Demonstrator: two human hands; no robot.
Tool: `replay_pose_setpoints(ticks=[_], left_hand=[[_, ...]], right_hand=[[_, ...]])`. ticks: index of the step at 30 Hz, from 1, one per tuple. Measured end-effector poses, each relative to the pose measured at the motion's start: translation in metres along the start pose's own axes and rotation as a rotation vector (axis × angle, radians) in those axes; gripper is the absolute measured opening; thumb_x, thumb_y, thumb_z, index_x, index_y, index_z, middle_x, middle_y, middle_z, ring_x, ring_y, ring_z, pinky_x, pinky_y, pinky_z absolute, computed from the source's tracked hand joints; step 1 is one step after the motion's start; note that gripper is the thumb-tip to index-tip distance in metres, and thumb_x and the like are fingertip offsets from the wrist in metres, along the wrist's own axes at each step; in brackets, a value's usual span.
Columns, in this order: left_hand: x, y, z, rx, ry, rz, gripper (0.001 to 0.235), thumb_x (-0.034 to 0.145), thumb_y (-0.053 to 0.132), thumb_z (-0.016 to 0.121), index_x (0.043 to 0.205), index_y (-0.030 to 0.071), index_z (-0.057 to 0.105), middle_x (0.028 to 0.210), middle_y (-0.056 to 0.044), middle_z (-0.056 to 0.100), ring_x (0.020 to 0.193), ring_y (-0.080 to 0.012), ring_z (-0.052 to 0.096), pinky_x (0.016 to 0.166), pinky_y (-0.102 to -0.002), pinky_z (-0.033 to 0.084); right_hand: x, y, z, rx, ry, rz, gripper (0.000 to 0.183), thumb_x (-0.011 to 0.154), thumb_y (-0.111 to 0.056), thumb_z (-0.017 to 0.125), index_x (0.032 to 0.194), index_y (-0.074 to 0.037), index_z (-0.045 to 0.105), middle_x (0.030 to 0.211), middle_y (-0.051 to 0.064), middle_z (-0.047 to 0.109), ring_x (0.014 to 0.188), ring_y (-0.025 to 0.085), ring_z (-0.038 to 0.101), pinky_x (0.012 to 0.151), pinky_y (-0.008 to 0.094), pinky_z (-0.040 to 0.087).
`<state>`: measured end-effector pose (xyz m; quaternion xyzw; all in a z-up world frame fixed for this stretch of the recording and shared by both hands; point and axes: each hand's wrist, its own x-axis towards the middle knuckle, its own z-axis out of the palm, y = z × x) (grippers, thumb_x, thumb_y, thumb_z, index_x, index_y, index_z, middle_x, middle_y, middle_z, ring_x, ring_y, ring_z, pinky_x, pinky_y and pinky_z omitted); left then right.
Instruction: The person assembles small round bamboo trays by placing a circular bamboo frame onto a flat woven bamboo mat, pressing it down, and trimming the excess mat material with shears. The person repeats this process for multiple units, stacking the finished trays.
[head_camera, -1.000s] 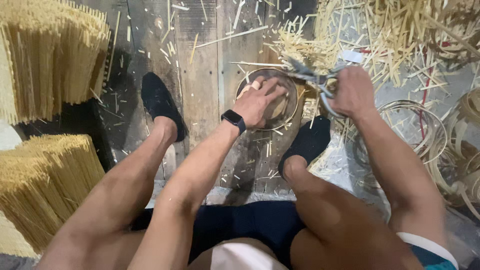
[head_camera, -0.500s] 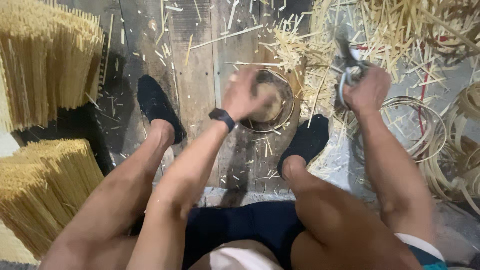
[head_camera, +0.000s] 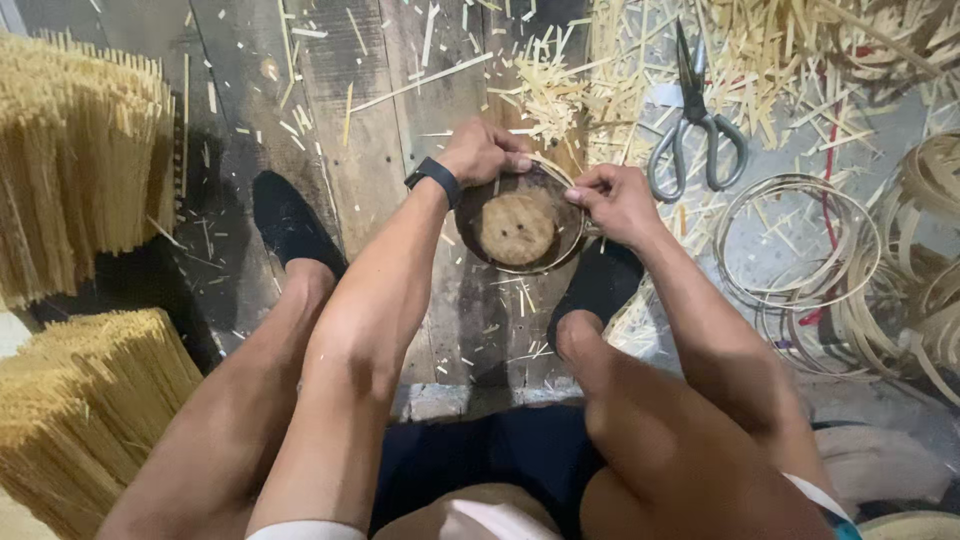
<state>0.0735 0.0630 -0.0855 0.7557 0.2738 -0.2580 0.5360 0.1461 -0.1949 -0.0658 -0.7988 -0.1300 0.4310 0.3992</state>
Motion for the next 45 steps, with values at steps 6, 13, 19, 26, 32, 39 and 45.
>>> replay_pose_setpoints(ticks=[6,13,19,26,32,39,45], left_hand=[[-0.007,0.016,0.005,0.091,0.082,0.068,0.025,0.078,0.023,0.086,0.100,0.012,0.083,0.092,-0.009,0.080,0.083,-0.0210,0.076,0.078,-0.034,0.058],[-0.068,-0.024,0.029,0.292,0.847,0.250,0.016,0.082,0.012,0.082,0.097,0.006,0.081,0.088,-0.016,0.075,0.085,-0.0384,0.071,0.080,-0.048,0.055],[-0.089,-0.114,0.052,-0.442,0.492,-0.237,0.025,0.081,0.025,0.087,0.094,0.004,0.081,0.084,-0.005,0.080,0.070,-0.0111,0.068,0.066,-0.030,0.055],[-0.087,-0.100,0.050,-0.330,0.541,-0.383,0.028,0.076,0.025,0.091,0.093,0.004,0.083,0.080,-0.005,0.078,0.067,-0.0098,0.068,0.064,-0.025,0.053],[-0.116,-0.079,0.045,-1.050,0.371,-0.364,0.027,0.093,0.018,0.071,0.109,-0.003,0.073,0.100,-0.010,0.081,0.089,-0.0177,0.075,0.080,-0.034,0.058],[-0.133,-0.100,0.116,-1.293,0.210,-0.329,0.016,0.097,0.007,0.064,0.109,-0.002,0.062,0.103,-0.017,0.076,0.092,-0.0282,0.076,0.086,-0.040,0.060],[-0.121,-0.099,0.128,-1.057,0.383,-0.289,0.017,0.098,0.008,0.064,0.106,-0.007,0.066,0.097,-0.017,0.076,0.083,-0.0277,0.078,0.073,-0.036,0.063]], right_hand=[[0.011,0.005,0.003,0.093,0.020,0.058,0.018,0.087,-0.016,0.084,0.089,0.000,0.076,0.076,0.006,0.072,0.064,0.011,0.061,0.058,0.030,0.050],[-0.024,0.006,0.008,-0.422,0.386,-0.265,0.038,0.084,-0.021,0.088,0.101,0.009,0.073,0.078,0.019,0.072,0.070,0.027,0.068,0.064,0.039,0.055],[-0.018,0.034,0.021,0.101,0.097,0.207,0.019,0.090,-0.012,0.077,0.099,0.004,0.073,0.079,0.009,0.074,0.062,0.014,0.067,0.053,0.030,0.054],[-0.013,0.035,0.020,0.239,0.090,0.180,0.015,0.091,-0.009,0.079,0.092,0.006,0.074,0.077,0.009,0.071,0.058,0.013,0.063,0.052,0.027,0.052],[-0.036,0.014,0.007,0.721,-0.048,0.244,0.015,0.094,-0.010,0.075,0.096,0.004,0.069,0.083,0.008,0.071,0.068,0.015,0.071,0.062,0.028,0.062],[-0.034,0.021,0.047,0.572,-0.020,0.334,0.016,0.093,-0.008,0.073,0.088,0.006,0.067,0.079,0.016,0.073,0.066,0.022,0.073,0.058,0.032,0.063],[-0.030,0.019,0.053,0.483,0.017,0.337,0.020,0.094,-0.010,0.072,0.091,0.009,0.066,0.078,0.015,0.073,0.066,0.024,0.074,0.058,0.034,0.063]])
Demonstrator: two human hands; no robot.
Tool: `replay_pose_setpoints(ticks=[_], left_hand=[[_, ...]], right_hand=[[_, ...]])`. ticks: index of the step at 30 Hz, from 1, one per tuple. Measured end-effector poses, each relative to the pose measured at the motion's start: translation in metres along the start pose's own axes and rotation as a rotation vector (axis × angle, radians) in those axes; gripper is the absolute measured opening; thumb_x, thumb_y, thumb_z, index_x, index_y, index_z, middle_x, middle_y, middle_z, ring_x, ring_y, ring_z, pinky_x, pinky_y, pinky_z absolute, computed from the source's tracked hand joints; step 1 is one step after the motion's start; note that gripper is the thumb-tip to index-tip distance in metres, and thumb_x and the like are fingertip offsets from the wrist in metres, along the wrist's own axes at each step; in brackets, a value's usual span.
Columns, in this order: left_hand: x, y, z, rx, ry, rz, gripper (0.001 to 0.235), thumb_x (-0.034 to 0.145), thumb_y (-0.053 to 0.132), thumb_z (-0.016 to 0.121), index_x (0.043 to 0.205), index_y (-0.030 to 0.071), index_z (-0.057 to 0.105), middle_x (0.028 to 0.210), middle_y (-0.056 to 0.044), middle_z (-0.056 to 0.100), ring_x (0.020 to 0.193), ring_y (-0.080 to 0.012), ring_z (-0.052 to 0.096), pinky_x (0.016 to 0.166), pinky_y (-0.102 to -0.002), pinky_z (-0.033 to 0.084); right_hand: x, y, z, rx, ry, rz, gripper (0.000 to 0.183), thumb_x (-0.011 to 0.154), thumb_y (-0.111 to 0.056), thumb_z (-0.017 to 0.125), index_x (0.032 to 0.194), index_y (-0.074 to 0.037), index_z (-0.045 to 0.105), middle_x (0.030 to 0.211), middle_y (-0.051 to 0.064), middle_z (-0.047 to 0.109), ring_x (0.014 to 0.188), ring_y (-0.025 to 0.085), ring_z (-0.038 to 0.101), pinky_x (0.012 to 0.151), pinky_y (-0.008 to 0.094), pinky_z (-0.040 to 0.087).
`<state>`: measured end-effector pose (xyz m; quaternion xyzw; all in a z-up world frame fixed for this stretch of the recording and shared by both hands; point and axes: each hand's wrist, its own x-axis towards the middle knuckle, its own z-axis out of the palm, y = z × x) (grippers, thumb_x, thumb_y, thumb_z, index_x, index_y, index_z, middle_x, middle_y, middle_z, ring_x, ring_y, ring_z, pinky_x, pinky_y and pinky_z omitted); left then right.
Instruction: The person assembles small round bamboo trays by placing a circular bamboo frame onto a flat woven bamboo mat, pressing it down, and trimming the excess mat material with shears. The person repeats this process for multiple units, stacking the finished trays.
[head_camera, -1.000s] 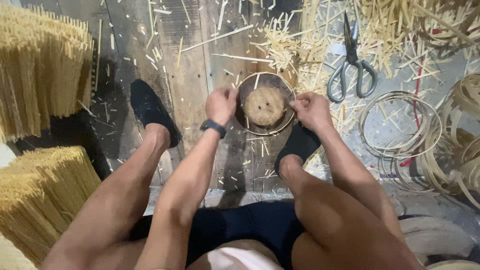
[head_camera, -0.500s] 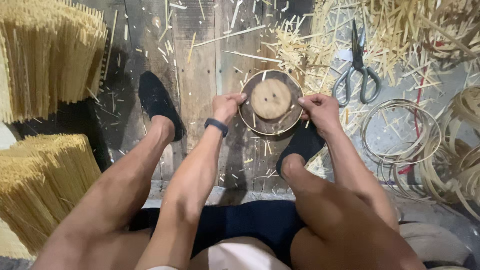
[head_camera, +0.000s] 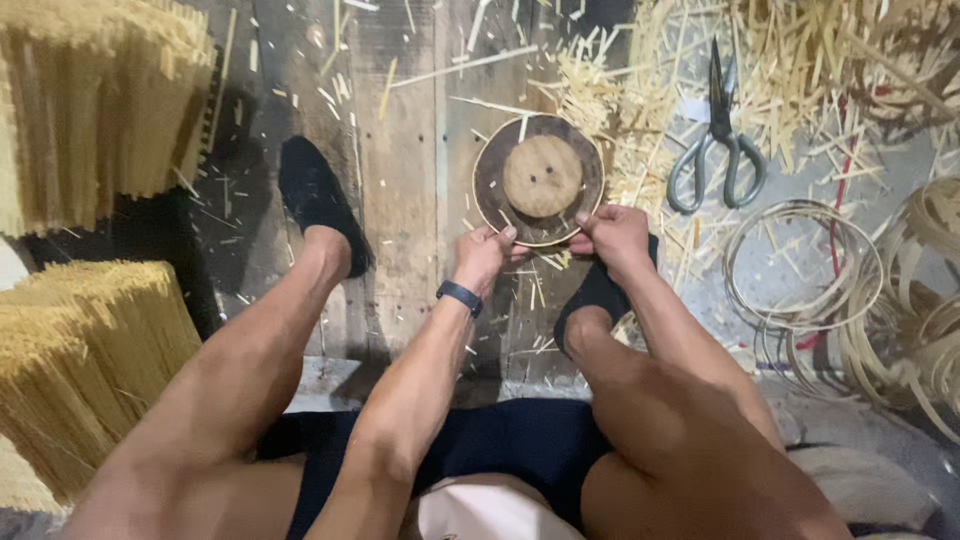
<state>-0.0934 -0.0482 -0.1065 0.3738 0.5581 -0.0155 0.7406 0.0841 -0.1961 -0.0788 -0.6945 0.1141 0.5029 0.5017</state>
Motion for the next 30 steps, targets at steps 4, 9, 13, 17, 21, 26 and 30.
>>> replay_pose_setpoints(ticks=[4,9,13,17,21,26,30], left_hand=[[-0.014,0.074,-0.031,0.661,-0.045,0.214,0.027,0.098,0.019,0.068,0.115,-0.001,0.069,0.094,-0.014,0.076,0.079,-0.0247,0.074,0.069,-0.037,0.061],[-0.064,0.122,0.012,0.713,-0.043,1.092,0.041,0.098,0.038,0.072,0.127,0.009,0.069,0.095,-0.009,0.075,0.077,-0.0203,0.068,0.064,-0.035,0.060],[-0.082,0.120,0.057,0.634,0.136,0.944,0.044,0.108,0.037,0.055,0.141,0.008,0.065,0.092,-0.014,0.071,0.076,-0.0256,0.067,0.063,-0.038,0.055],[-0.066,0.120,0.052,0.742,0.209,0.668,0.040,0.102,0.043,0.052,0.129,0.020,0.072,0.076,-0.016,0.071,0.061,-0.0297,0.069,0.055,-0.040,0.052],[-0.007,0.105,-0.016,0.722,0.331,0.667,0.041,0.103,0.047,0.052,0.120,0.015,0.073,0.084,-0.020,0.073,0.073,-0.0335,0.074,0.064,-0.041,0.056],[0.111,0.057,-0.144,1.393,-0.023,0.367,0.040,0.095,0.037,0.060,0.099,0.001,0.077,0.092,-0.027,0.070,0.090,-0.0422,0.070,0.084,-0.051,0.056],[0.153,0.101,-0.125,0.129,0.124,0.004,0.021,0.097,0.018,0.062,0.104,-0.002,0.065,0.076,-0.014,0.064,0.069,-0.0340,0.061,0.062,-0.051,0.047]], right_hand=[[-0.019,-0.028,0.004,-0.335,0.165,-0.253,0.044,0.096,-0.026,0.074,0.123,0.006,0.059,0.096,0.018,0.072,0.083,0.026,0.071,0.072,0.039,0.059],[-0.037,-0.067,0.017,-0.298,-0.106,-0.405,0.093,0.082,-0.031,0.084,0.147,0.000,0.025,0.129,0.021,0.052,0.109,0.026,0.064,0.084,0.035,0.059],[-0.041,-0.068,0.038,-0.136,-0.060,-0.431,0.075,0.084,-0.025,0.083,0.136,0.004,0.037,0.117,0.023,0.058,0.101,0.027,0.063,0.078,0.036,0.058],[-0.040,-0.063,0.032,-0.041,-0.098,-0.157,0.067,0.079,-0.019,0.074,0.131,-0.003,0.035,0.103,0.016,0.057,0.078,0.030,0.062,0.064,0.040,0.054],[-0.042,-0.051,0.001,0.406,-0.315,-0.234,0.049,0.088,-0.018,0.064,0.131,-0.004,0.047,0.108,0.011,0.061,0.089,0.023,0.064,0.080,0.037,0.054],[-0.052,-0.048,-0.029,0.464,-0.383,-0.387,0.036,0.093,-0.016,0.059,0.126,0.000,0.060,0.115,0.010,0.066,0.104,0.022,0.067,0.096,0.037,0.054],[-0.051,-0.045,-0.029,0.492,-0.294,-0.346,0.036,0.092,-0.017,0.055,0.126,-0.004,0.058,0.115,0.009,0.065,0.106,0.023,0.066,0.096,0.041,0.055]])
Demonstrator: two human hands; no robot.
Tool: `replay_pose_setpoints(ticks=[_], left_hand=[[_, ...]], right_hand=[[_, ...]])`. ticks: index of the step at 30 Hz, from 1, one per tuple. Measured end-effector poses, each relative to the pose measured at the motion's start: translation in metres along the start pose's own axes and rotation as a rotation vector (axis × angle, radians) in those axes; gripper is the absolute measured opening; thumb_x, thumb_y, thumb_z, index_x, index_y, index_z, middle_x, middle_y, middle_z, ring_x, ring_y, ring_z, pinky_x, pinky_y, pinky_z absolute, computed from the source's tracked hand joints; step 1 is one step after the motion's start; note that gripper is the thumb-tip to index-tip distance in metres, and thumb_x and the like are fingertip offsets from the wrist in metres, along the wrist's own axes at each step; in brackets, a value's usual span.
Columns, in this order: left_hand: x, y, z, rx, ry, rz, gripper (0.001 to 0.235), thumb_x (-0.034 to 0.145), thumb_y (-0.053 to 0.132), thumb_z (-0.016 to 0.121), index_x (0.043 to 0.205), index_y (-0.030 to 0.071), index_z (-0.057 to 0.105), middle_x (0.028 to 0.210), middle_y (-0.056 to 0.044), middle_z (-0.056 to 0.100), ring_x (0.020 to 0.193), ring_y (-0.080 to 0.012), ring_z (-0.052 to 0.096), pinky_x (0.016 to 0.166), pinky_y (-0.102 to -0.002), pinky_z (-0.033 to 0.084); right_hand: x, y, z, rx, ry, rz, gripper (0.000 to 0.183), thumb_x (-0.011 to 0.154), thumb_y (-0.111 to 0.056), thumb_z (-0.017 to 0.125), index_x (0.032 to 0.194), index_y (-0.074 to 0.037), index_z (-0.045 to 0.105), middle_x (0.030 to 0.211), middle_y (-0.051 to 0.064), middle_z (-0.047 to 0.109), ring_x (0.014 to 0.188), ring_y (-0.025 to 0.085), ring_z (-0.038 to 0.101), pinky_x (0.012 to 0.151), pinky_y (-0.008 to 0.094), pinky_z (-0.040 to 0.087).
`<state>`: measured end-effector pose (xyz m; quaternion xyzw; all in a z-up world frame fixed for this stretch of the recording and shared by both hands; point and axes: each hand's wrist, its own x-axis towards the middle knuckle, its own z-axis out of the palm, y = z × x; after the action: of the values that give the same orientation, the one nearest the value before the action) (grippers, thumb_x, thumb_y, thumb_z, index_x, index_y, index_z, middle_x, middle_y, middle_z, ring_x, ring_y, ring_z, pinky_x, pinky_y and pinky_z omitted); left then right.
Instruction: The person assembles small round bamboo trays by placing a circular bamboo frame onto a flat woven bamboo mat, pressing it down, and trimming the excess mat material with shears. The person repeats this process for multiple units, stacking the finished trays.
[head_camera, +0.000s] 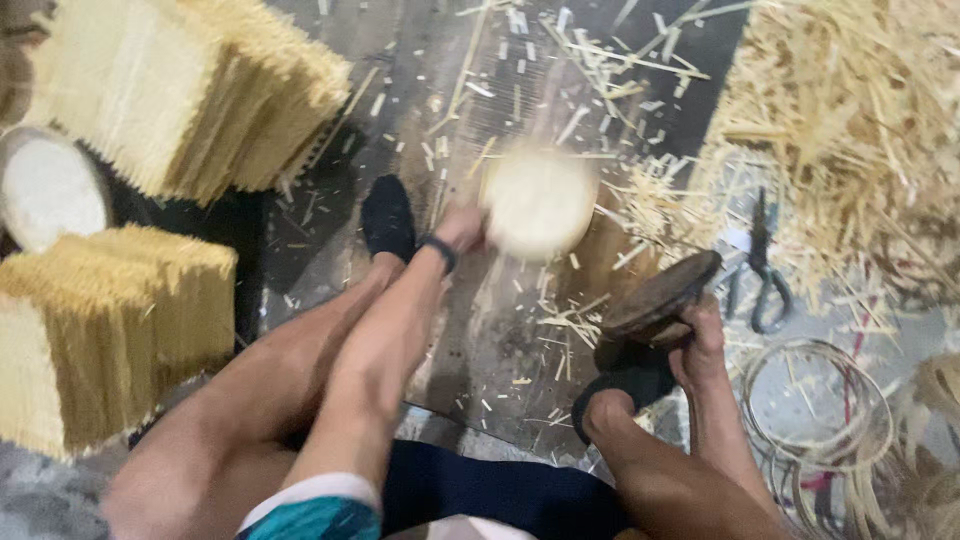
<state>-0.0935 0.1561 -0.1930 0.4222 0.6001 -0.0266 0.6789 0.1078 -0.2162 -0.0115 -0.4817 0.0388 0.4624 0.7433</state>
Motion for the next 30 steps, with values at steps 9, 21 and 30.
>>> replay_pose_setpoints(ticks=[9,21,30], left_hand=[[-0.106,0.167,-0.028,0.694,0.668,1.073,0.044,0.086,0.034,0.084,0.120,0.011,0.069,0.106,-0.013,0.076,0.096,-0.0329,0.070,0.085,-0.042,0.055],[-0.206,0.218,-0.409,0.644,1.285,0.518,0.022,0.090,0.025,0.072,0.102,0.007,0.076,0.104,-0.020,0.071,0.095,-0.0338,0.070,0.090,-0.043,0.053],[-0.202,0.214,-0.452,0.796,1.434,0.671,0.015,0.083,0.013,0.074,0.085,-0.002,0.075,0.084,-0.026,0.071,0.083,-0.0396,0.069,0.076,-0.047,0.057]], right_hand=[[0.048,0.041,0.026,0.209,-0.064,0.187,0.047,0.103,-0.034,0.055,0.138,-0.003,0.056,0.135,0.013,0.066,0.122,0.029,0.064,0.110,0.045,0.048],[0.034,0.028,0.019,-0.111,0.072,0.217,0.051,0.107,-0.043,0.039,0.131,0.000,0.055,0.121,0.016,0.069,0.103,0.029,0.070,0.077,0.044,0.063],[0.037,0.050,0.034,-0.309,0.148,0.224,0.033,0.103,-0.011,0.056,0.132,0.004,0.055,0.120,0.012,0.064,0.099,0.023,0.067,0.076,0.039,0.062]])
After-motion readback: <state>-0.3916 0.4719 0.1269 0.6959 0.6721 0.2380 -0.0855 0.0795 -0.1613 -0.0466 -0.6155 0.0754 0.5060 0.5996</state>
